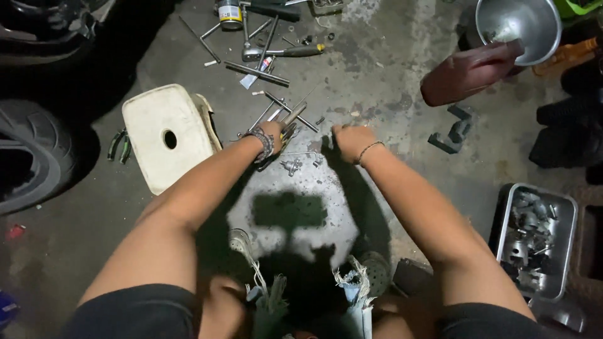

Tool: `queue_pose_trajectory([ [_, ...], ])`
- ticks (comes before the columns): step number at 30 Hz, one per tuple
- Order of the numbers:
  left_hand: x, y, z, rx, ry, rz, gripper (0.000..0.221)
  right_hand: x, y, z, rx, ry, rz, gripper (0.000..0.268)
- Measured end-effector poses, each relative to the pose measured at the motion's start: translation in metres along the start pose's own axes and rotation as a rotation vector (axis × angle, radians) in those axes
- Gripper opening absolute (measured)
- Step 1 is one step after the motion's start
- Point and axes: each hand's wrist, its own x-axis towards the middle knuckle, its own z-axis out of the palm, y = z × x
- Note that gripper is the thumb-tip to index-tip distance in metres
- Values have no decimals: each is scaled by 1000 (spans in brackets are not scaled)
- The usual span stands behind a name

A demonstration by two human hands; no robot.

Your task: The person is using various hand tools to repair or disassemble parts of a motorcycle on the floor of a workshop.

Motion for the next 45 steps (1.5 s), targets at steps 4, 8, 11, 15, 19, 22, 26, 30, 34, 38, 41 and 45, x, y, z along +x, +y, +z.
queue_pose_trajectory([
  [4, -15, 27, -23, 63, 26, -51, 46, 7, -1, 7, -6, -7, -5, 60],
  [8, 15, 27, -11, 147, -30, -80, 36, 2, 2, 16, 43, -42, -6, 71],
  [11, 52, 40, -4, 407, -331, -162, 36, -4, 4, 19, 54, -27, -19, 70],
  [15, -21, 90, -52, 573, -250, -50, 26, -8, 6, 22, 70, -24, -38, 54],
  [19, 15, 43, -5, 416, -4, 98, 13, 6, 17, 42, 114, -15, -49, 54],
  [22, 7, 43, -11, 577, 55, 92, 19, 15, 23, 48, 123, -42, -55, 59],
  [26, 3, 28, -4, 601, 131, 123, 21, 7, 20, 23, 196, -55, -15, 62],
  [30, -16, 32, -31, 446, 193, 206, 27, 2, 23, -4, 345, -40, -24, 61],
  [34, -41, 31, -59, 246, 378, 193, 23, -24, 16, -42, 533, 72, 4, 64],
  [38, -55, 14, -86, 5, 648, 70, 13, -35, 2, -72, 752, 288, -16, 62],
  [41, -62, -1, -104, -55, 773, 26, 13, -20, -3, -72, 847, 476, -64, 55],
  [45, -40, -49, -78, -5, 564, -143, 29, -18, -16, -85, 891, 630, -100, 52],
])
